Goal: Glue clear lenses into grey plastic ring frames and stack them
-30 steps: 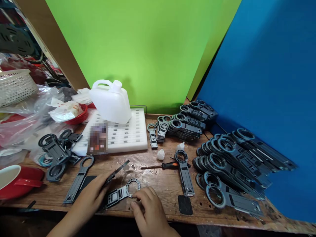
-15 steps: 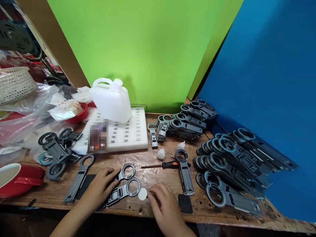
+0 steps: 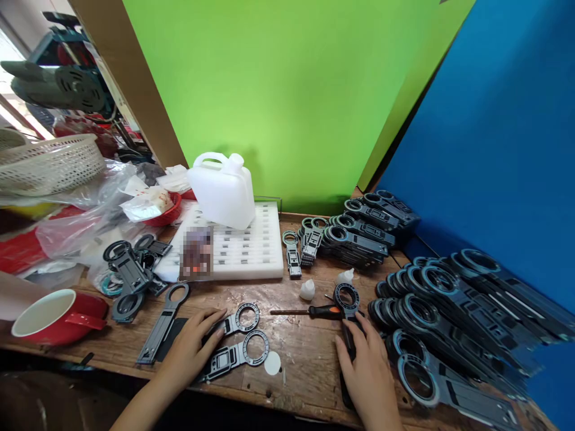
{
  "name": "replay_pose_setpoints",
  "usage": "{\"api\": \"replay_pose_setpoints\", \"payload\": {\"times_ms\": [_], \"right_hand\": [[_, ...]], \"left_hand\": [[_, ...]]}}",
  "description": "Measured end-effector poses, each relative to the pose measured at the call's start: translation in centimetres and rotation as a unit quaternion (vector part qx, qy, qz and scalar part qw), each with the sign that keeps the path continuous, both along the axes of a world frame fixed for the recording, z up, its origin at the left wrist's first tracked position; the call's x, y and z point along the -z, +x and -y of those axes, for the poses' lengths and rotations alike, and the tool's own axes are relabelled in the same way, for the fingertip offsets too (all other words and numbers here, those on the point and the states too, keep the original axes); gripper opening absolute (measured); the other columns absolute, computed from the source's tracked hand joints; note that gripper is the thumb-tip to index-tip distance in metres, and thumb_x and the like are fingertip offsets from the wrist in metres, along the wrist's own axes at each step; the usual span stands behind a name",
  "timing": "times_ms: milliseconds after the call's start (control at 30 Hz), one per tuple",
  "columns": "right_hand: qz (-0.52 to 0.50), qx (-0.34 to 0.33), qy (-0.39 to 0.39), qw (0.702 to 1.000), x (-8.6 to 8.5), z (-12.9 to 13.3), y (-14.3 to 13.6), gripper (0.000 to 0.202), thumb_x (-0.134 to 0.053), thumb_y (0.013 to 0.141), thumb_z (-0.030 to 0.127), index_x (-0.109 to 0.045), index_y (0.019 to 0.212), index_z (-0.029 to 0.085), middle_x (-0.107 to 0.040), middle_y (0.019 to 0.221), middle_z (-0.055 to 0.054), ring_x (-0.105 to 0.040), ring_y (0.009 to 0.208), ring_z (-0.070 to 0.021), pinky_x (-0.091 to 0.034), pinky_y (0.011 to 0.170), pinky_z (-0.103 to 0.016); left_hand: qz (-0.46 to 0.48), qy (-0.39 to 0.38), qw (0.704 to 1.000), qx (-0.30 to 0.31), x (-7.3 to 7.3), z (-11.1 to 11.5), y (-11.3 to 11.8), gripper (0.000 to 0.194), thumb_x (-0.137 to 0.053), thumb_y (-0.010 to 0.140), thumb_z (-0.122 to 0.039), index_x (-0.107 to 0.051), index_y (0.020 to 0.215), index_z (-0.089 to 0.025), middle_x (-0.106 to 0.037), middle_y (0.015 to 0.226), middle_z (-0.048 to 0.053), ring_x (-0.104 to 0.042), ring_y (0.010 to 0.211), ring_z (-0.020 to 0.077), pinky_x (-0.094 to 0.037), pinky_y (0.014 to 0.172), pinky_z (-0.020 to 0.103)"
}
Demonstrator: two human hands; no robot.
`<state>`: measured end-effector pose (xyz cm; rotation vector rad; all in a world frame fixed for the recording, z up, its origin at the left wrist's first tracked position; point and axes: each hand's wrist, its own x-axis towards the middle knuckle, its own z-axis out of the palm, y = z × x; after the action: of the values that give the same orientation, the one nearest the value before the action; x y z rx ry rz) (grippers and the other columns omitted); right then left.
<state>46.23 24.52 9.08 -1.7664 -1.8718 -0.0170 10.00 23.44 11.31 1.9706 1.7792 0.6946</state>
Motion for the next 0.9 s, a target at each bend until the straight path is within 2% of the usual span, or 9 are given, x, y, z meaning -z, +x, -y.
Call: {"api": "replay_pose_setpoints", "payload": {"times_ms": [133,233,367,467,567,633,700,800,900], "right_hand": [[-0.037,0.016,-0.013,0.999,0.8,-0.2,-0.3,0.043,-0.037,0.089,0.042,-0.053,0.119,0.016,-0.042,0.136,-0.015,-0.043,0.124,-0.0319,-0.038,0.101,-0.052],[-0.073,0.025,0.001,0.997,0.8,-0.1,-0.2,0.045,-0.037,0.089,0.043,-0.052,0.122,0.015,-0.043,0.136,-0.016,-0.042,0.125,-0.0316,-0.035,0.104,-0.052],[-0.139,0.059,0.034,0.988,-0.4,0.5,-0.1,0.052,-0.044,0.085,0.047,-0.051,0.123,0.014,-0.049,0.131,-0.017,-0.044,0.123,-0.0337,-0.031,0.106,-0.054],[-0.253,0.063,0.034,0.965,-2.1,1.4,-1.7,0.054,-0.049,0.084,0.043,-0.047,0.129,0.014,-0.052,0.13,-0.017,-0.05,0.119,-0.0323,-0.039,0.101,-0.05],[-0.347,-0.008,0.012,0.938,-3.8,2.5,-5.2,0.05,-0.051,0.087,0.035,-0.044,0.133,0.018,-0.057,0.126,-0.015,-0.058,0.111,-0.0278,-0.051,0.09,-0.041],[-0.355,-0.098,-0.015,0.93,-4.6,3.1,-8.2,0.046,-0.05,0.088,0.028,-0.045,0.133,0.021,-0.059,0.124,-0.013,-0.06,0.108,-0.0258,-0.054,0.086,-0.038],[-0.328,-0.173,-0.007,0.929,-5.3,3.3,-10.8,0.045,-0.05,0.088,0.022,-0.045,0.133,0.024,-0.057,0.128,-0.011,-0.058,0.113,-0.0254,-0.053,0.09,-0.039],[-0.243,-0.265,0.016,0.933,-5.7,3.3,-13.3,0.05,-0.048,0.087,0.014,-0.043,0.135,0.026,-0.049,0.136,-0.01,-0.05,0.122,-0.0245,-0.048,0.097,-0.04],[-0.183,-0.307,0.017,0.934,-5.4,3.2,-13.9,0.055,-0.047,0.086,0.012,-0.038,0.139,0.027,-0.044,0.141,-0.008,-0.044,0.127,-0.0247,-0.044,0.101,-0.043]], "left_hand": [[0.012,0.012,0.999,-0.029,-0.1,-0.1,-0.3,0.037,-0.047,0.088,-0.034,-0.059,0.121,-0.024,-0.062,0.116,0.008,-0.057,0.109,0.0244,-0.045,0.096,0.043],[0.028,0.02,0.998,-0.044,-0.1,-0.2,-0.9,0.038,-0.047,0.087,-0.034,-0.058,0.121,-0.024,-0.063,0.115,0.009,-0.058,0.108,0.0247,-0.046,0.095,0.044],[0.076,0.026,0.994,-0.068,-0.7,-0.2,-1.1,0.038,-0.048,0.087,-0.037,-0.059,0.12,-0.023,-0.063,0.115,0.009,-0.057,0.108,0.0256,-0.044,0.096,0.046],[0.156,0.009,0.984,-0.081,-1.6,0.5,0.9,0.035,-0.047,0.087,-0.039,-0.063,0.113,-0.022,-0.064,0.114,0.01,-0.057,0.109,0.0258,-0.042,0.098,0.046],[0.279,-0.053,0.957,-0.054,-2.5,1.5,4.9,0.033,-0.048,0.087,-0.043,-0.068,0.105,-0.024,-0.066,0.111,0.009,-0.058,0.108,0.0249,-0.042,0.098,0.042],[0.36,-0.1,0.927,-0.024,-3.1,2.2,7.5,0.037,-0.05,0.085,-0.048,-0.069,0.106,-0.025,-0.066,0.113,0.009,-0.058,0.11,0.0253,-0.042,0.098,0.041],[0.442,-0.142,0.886,-0.005,-3.3,2.7,9.4,0.045,-0.052,0.083,-0.054,-0.066,0.113,-0.024,-0.064,0.119,0.009,-0.056,0.114,0.0263,-0.041,0.101,0.041],[0.54,-0.188,0.82,-0.018,-3.0,3.1,10.1,0.056,-0.054,0.08,-0.058,-0.06,0.122,-0.022,-0.057,0.13,0.009,-0.048,0.124,0.0273,-0.032,0.108,0.042],[0.581,-0.201,0.787,-0.049,-2.0,3.5,9.7,0.057,-0.052,0.081,-0.058,-0.058,0.125,-0.021,-0.051,0.137,0.008,-0.038,0.132,0.0266,-0.022,0.112,0.042]]}}
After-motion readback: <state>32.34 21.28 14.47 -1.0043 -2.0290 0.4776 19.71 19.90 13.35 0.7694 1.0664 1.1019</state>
